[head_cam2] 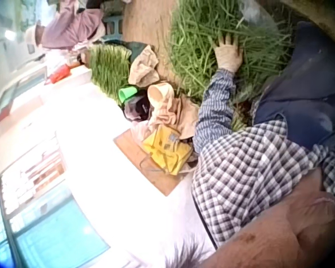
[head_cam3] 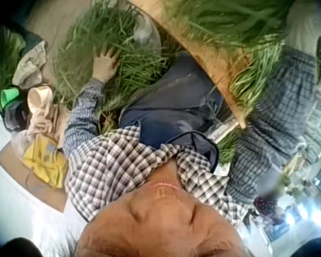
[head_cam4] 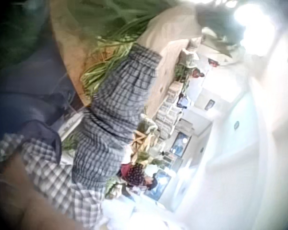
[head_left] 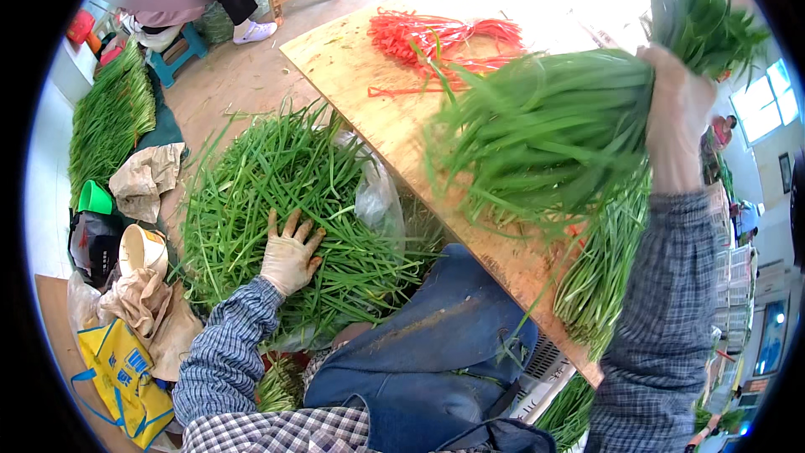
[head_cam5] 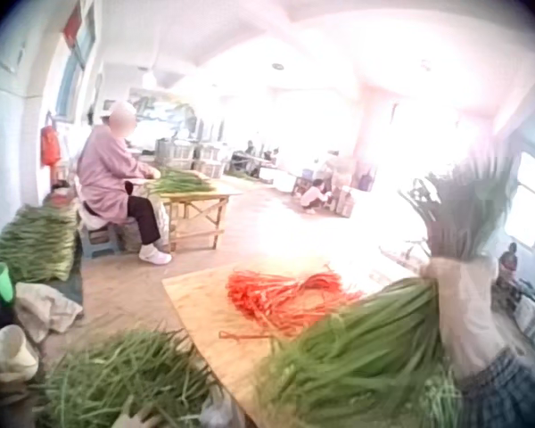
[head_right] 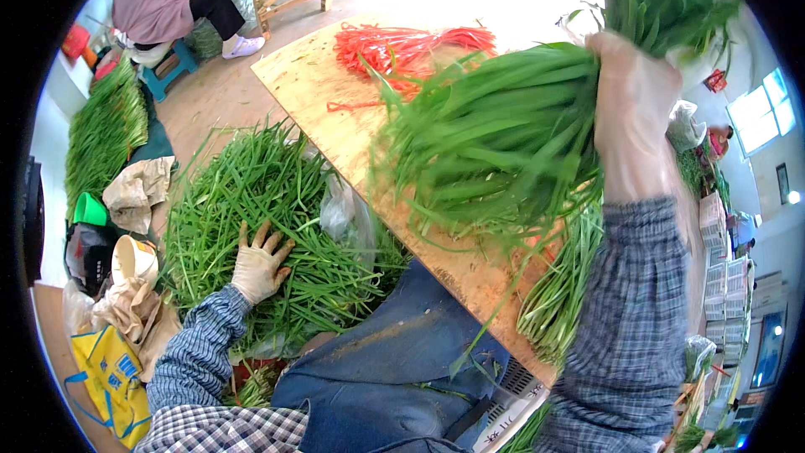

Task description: The person gathers bunches of green chives, secures them with red plastic ties by hand, and places the completed bunches into a nearby basket.

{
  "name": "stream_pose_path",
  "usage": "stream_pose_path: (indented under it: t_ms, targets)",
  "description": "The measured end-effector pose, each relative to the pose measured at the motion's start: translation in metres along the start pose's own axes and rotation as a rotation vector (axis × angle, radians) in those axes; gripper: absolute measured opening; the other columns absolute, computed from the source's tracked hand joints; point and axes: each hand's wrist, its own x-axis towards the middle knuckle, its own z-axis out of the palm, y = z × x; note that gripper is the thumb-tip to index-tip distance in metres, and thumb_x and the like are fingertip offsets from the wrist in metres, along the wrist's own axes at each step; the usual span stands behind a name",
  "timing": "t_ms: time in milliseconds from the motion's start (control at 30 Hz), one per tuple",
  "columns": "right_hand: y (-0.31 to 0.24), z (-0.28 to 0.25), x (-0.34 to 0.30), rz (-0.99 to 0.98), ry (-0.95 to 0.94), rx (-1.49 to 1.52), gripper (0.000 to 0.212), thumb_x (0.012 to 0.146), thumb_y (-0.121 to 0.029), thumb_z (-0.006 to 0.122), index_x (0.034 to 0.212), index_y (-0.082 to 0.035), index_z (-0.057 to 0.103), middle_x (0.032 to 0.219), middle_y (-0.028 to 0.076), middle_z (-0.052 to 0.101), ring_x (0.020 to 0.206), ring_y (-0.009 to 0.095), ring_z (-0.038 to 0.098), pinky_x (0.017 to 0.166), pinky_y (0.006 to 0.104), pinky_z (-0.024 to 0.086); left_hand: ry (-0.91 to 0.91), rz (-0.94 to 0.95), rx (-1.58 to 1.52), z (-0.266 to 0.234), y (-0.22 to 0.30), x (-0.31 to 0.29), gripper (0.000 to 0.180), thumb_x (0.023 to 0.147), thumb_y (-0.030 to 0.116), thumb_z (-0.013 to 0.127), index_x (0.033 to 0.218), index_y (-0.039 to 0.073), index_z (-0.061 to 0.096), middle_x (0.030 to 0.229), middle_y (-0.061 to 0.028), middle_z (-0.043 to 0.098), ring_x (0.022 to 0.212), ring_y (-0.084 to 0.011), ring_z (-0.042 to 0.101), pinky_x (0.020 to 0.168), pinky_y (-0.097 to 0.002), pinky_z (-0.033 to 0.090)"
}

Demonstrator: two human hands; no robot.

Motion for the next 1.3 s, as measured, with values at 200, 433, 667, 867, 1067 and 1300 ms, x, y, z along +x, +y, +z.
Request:
stream_pose_path:
  t_ms: [200, 433, 667, 867, 1067, 1300]
  targets:
    - [-0.001, 0.014, 0.019, 0.051, 0.145, -0.127, 0.041, 0.077, -0.023, 0.058, 0.100, 0.012, 0.057, 0.091, 0.025, 0.062, 0.077, 0.026, 0.062, 0.076, 0.0312, 0.051, 0.082, -0.002, -0.110, -0.002, 0.009, -0.005, 0.053, 0.075, 0.039, 0.060, 0.120, 0.012, 0.054, 0.125, -0.0091, 0.048, 0.128, -0.0305, 0.029, 0.104, -0.0623, 0.004]
    - [-0.012, -0.040, 0.050, 0.558, -0.495, 0.501, 0.047, 0.071, -0.021, 0.063, 0.103, 0.014, 0.056, 0.107, 0.029, 0.056, 0.109, 0.033, 0.050, 0.098, 0.0347, 0.035, 0.178, 0.018, -0.213, -0.007, 0.010, -0.016, 0.052, 0.072, 0.037, 0.063, 0.116, 0.011, 0.056, 0.120, -0.0084, 0.051, 0.126, -0.0307, 0.033, 0.103, -0.0624, 0.007]
    - [-0.008, -0.027, -0.002, 0.272, -0.126, 0.374, 0.025, 0.082, -0.020, 0.054, 0.091, 0.003, 0.062, 0.087, 0.013, 0.062, 0.079, 0.020, 0.058, 0.075, 0.0285, 0.046, 0.528, 0.030, -0.361, -0.051, 0.020, -0.012, 0.039, 0.070, 0.013, 0.065, 0.107, 0.005, 0.058, 0.111, -0.0091, 0.055, 0.108, -0.0323, 0.048, 0.098, -0.0500, 0.030]
    - [0.002, -0.034, -0.020, 0.437, -0.248, 0.651, 0.014, 0.077, -0.014, 0.063, 0.083, -0.001, 0.063, 0.081, 0.006, 0.061, 0.071, 0.016, 0.058, 0.067, 0.0261, 0.047, 0.826, 0.303, -0.881, -0.122, 0.048, 0.016, 0.033, 0.068, -0.007, 0.057, 0.100, 0.000, 0.059, 0.103, -0.0154, 0.059, 0.096, -0.0318, 0.057, 0.085, -0.0429, 0.045]
    - [0.006, -0.056, -0.019, 0.489, -0.428, 0.843, 0.013, 0.079, -0.012, 0.059, 0.087, -0.003, 0.060, 0.077, 0.003, 0.058, 0.071, 0.013, 0.055, 0.070, 0.0256, 0.047, 0.933, 0.528, -1.199, -0.164, 0.068, 0.063, 0.031, 0.065, -0.015, 0.049, 0.089, -0.001, 0.061, 0.093, -0.0153, 0.062, 0.087, -0.0281, 0.062, 0.075, -0.0334, 0.050]
    - [0.007, -0.055, -0.022, 0.424, -0.422, 0.840, 0.011, 0.078, -0.011, 0.057, 0.086, -0.003, 0.057, 0.078, 0.004, 0.054, 0.072, 0.014, 0.053, 0.071, 0.0268, 0.046, 0.866, 0.634, -0.869, -0.147, 0.095, 0.107, 0.036, 0.064, 0.001, 0.056, 0.100, 0.002, 0.059, 0.109, -0.0123, 0.057, 0.100, -0.0293, 0.055, 0.086, -0.0405, 0.045]
